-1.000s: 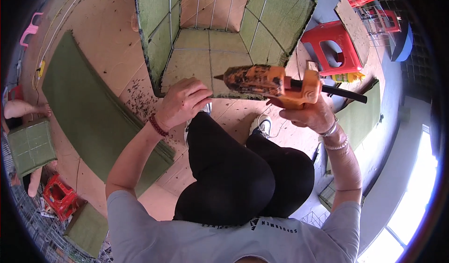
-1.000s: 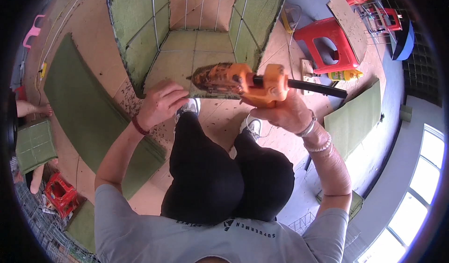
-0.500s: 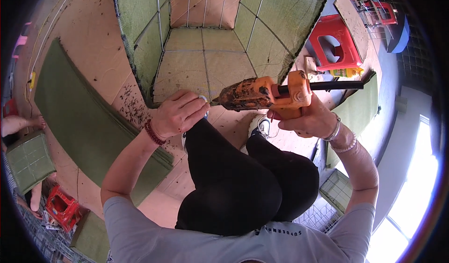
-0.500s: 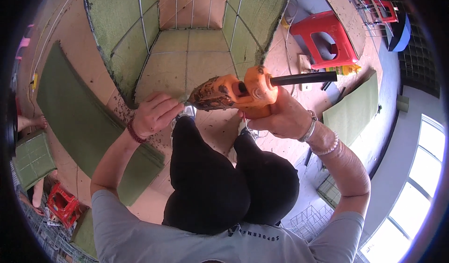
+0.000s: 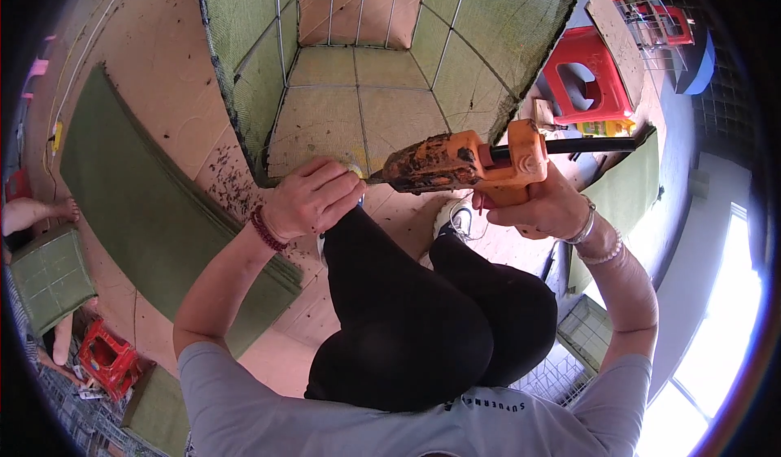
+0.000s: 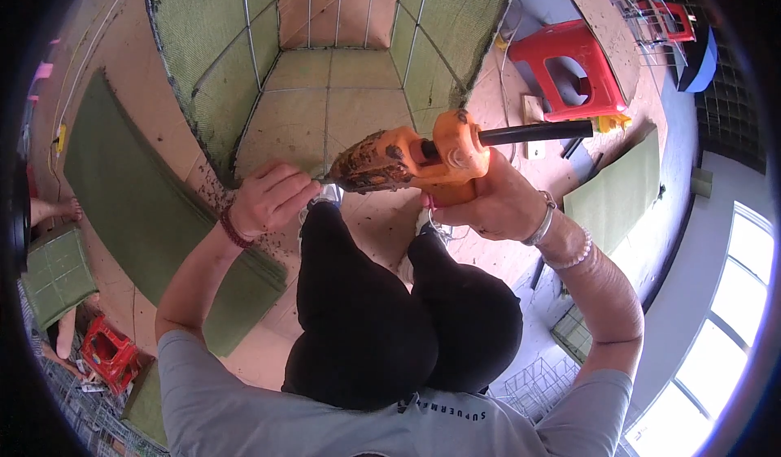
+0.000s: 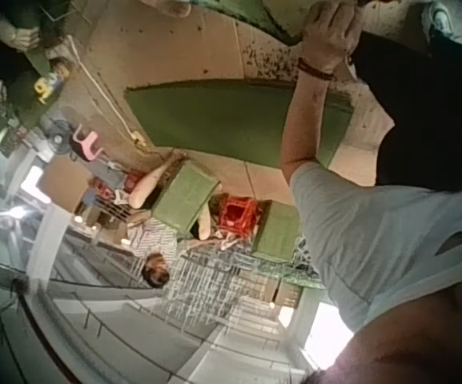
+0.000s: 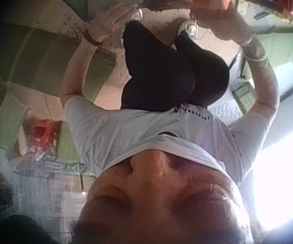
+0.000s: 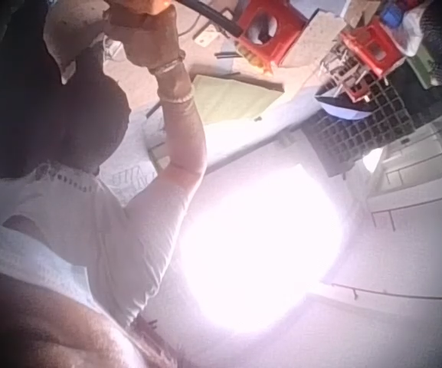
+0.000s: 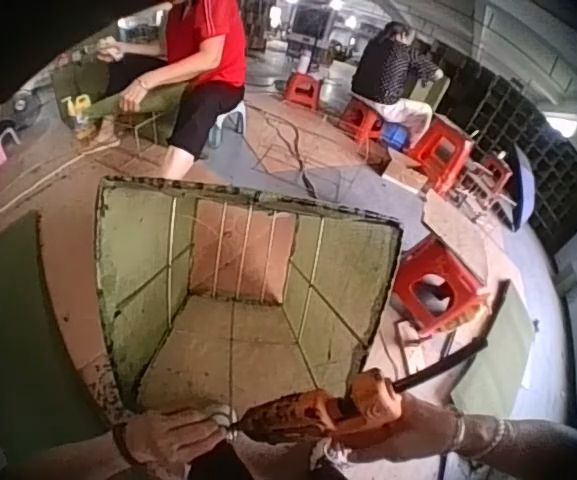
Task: The person assembles fabric-covered wire frames using a hot glue gun and a utility knife.
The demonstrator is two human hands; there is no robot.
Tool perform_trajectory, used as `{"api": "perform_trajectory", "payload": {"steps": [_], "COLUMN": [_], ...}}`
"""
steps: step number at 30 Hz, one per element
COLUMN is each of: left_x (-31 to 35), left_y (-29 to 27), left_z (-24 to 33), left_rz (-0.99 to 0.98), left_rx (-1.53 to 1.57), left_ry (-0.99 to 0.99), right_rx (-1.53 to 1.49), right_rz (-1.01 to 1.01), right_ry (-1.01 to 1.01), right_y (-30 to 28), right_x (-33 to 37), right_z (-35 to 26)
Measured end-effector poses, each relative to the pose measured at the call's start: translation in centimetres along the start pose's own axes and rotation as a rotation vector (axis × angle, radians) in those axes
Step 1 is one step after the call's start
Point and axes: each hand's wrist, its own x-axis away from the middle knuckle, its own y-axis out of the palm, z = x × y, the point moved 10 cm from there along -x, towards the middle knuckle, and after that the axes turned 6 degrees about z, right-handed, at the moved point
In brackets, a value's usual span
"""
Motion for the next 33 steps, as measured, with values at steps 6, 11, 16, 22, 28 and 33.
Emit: {"api": "perform_trajectory", "payload": {"steps": [6,11,16,22,28,33], "left_x": [-0.5,-0.3,-0.2,-0.2,-0.3,-0.6], "left_y": [-0.1,-0.1,-0.1,0.1,0.1,-0.4], "left_z": [0.0,0.0,0.0,0.1,-0.1,-0.2], "left_rz": [-0.003,-0.005,0.009,-0.032,-0.027,-0.002], "left_rx": [0.008,-0.013,-0.003,-0.014,-0.02,0.012], "left_ry": [0.0,-0.005,0.002,0.014,0.002,-0.016], "right_rx": [0.036,0.081,-0.087,0.083,-0.004,0.133], "right_rz": [-0.019,0.027,0.017,-0.007,-0.015,0.024], "right_ry": [-0.091,-0.077,-0.073,-0.087,-0.123,-0.148], "right_y": [-0.2,-0.2,-0.2,0.1,0.1,-0.1], "right_x": [-0.7,-0.4,0.0,-0.7,-1.1,-0.7], "right_z": [0.5,-0.3,-0.5,0.2,0.1,-0.8]}}
